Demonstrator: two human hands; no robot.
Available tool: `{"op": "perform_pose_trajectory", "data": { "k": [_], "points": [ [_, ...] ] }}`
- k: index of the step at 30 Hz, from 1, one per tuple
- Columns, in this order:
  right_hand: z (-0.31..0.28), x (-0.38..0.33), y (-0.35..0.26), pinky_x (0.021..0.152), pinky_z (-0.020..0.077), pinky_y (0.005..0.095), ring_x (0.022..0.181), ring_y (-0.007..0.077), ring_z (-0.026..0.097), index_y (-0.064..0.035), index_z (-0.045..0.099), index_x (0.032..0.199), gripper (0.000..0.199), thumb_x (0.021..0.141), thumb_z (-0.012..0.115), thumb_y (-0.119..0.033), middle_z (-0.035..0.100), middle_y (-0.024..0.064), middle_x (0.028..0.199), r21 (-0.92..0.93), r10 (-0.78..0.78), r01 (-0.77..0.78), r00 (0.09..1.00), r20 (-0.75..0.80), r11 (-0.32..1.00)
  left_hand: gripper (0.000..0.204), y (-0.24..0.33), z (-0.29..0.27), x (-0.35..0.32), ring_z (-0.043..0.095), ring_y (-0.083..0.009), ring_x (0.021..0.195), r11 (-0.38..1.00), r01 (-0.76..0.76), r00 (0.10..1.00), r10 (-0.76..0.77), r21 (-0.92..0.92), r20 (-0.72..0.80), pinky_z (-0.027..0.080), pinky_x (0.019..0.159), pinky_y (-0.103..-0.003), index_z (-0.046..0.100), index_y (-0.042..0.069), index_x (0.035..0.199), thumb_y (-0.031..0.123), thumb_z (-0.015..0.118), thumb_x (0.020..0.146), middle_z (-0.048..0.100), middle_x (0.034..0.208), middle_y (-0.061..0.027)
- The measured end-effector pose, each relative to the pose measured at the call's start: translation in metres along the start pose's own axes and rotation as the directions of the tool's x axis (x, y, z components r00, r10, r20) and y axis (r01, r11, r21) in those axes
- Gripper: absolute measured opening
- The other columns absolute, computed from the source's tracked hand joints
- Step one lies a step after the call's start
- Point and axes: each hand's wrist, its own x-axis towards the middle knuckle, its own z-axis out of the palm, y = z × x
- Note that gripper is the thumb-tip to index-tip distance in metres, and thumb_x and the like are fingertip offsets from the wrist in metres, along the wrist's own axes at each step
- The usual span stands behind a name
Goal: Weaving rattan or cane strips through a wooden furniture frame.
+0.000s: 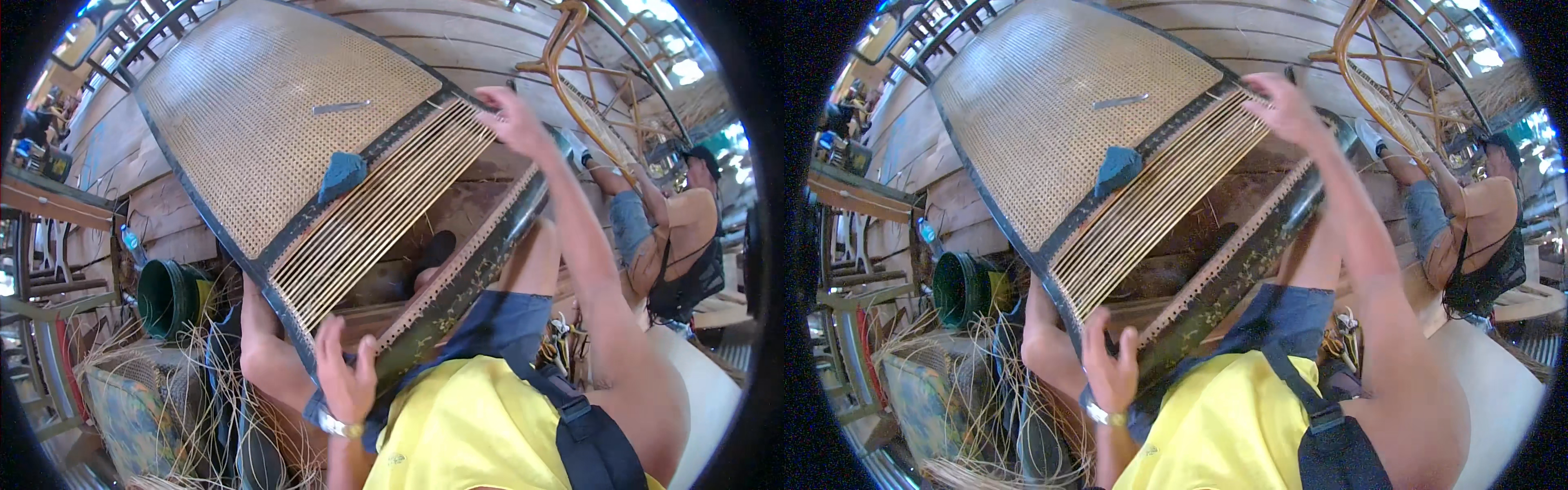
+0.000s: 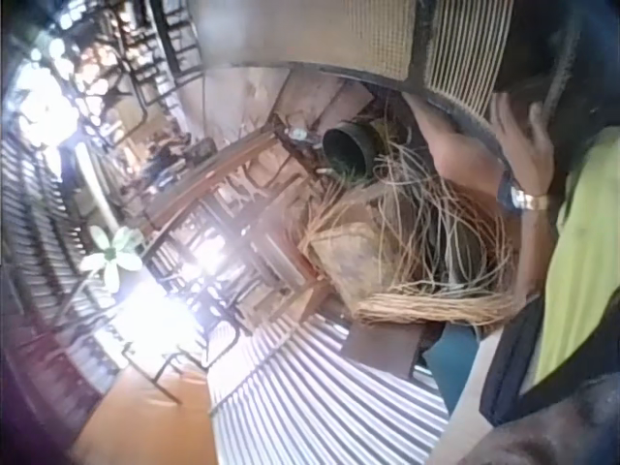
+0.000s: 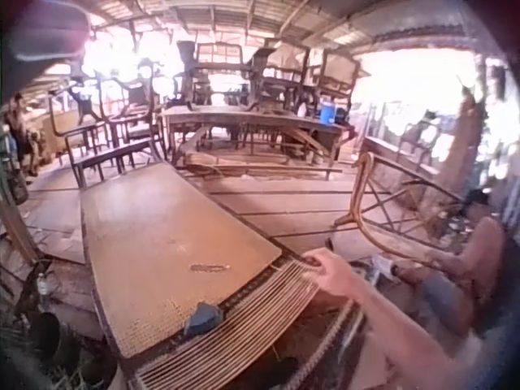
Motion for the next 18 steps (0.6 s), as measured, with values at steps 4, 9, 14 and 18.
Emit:
{"op": "perform_pose_trajectory", "data": {
  "k": [4, 9, 14, 18],
  "points": [
    [-0.046, -0.064, 0.079, 0.1, 0.0469, 0.0381, 0.112, 0.0267, 0.062, -0.0024, 0.059, 0.126, 0.048, 0.087, 0.073, -0.028, 0.064, 0.0159, 0.121, -0.188, -0.004, -0.026, 0.988, -0.153, 0.982, 0.066, -0.037, 0.032, 0.092, 0.041, -0.0458, 0.135, 0.986, -0.107, 0.974, 0.078, 0.13, 0.211, 0.033, 0.112, -0.051, 0.048, -0.005, 0.138, 0.043, 0.062, 0.094, 0.044, 0.145, -0.0307],
    [-0.008, -0.093, 0.094, 0.097, 0.0453, 0.043, 0.109, 0.0301, 0.061, -0.0054, 0.063, 0.119, 0.044, 0.088, 0.07, -0.036, 0.068, 0.0124, 0.107, -0.442, -0.138, 0.006, 0.953, -0.268, 0.897, 0.086, -0.033, 0.107, 0.152, 0.028, -0.0509, 0.142, 0.821, -0.327, 0.89, 0.101, 0.469, 0.445, 0.025, 0.114, -0.061, 0.031, -0.001, 0.15, 0.052, 0.063, 0.09, 0.028, 0.157, -0.027],
    [-0.01, -0.1, 0.09, 0.097, 0.044, 0.043, 0.104, 0.0318, 0.06, -0.0031, 0.064, 0.107, 0.029, 0.09, 0.065, -0.026, 0.067, 0.0133, 0.105, -0.424, -0.15, -0.044, 0.897, -0.415, 0.905, 0.051, -0.062, 0.128, 0.137, 0.035, -0.0448, 0.141, 0.756, -0.425, 0.841, 0.126, 0.498, 0.526, 0.038, 0.107, -0.061, 0.04, 0.004, 0.147, 0.016, 0.049, 0.098, 0.035, 0.155, -0.023],
    [-0.008, -0.108, 0.096, 0.094, 0.0434, 0.0424, 0.101, 0.0313, 0.059, -0.0036, 0.064, 0.102, 0.025, 0.088, 0.066, -0.024, 0.066, 0.0125, 0.101, -0.28, -0.007, -0.167, 0.849, -0.529, 0.945, 0.046, -0.066, 0.096, 0.111, 0.045, -0.0427, 0.134, 0.757, -0.415, 0.851, 0.127, 0.505, 0.509, 0.044, 0.102, -0.052, 0.043, 0.001, 0.143, 0.014, 0.049, 0.099, 0.044, 0.148, -0.0248]
  ]
}}
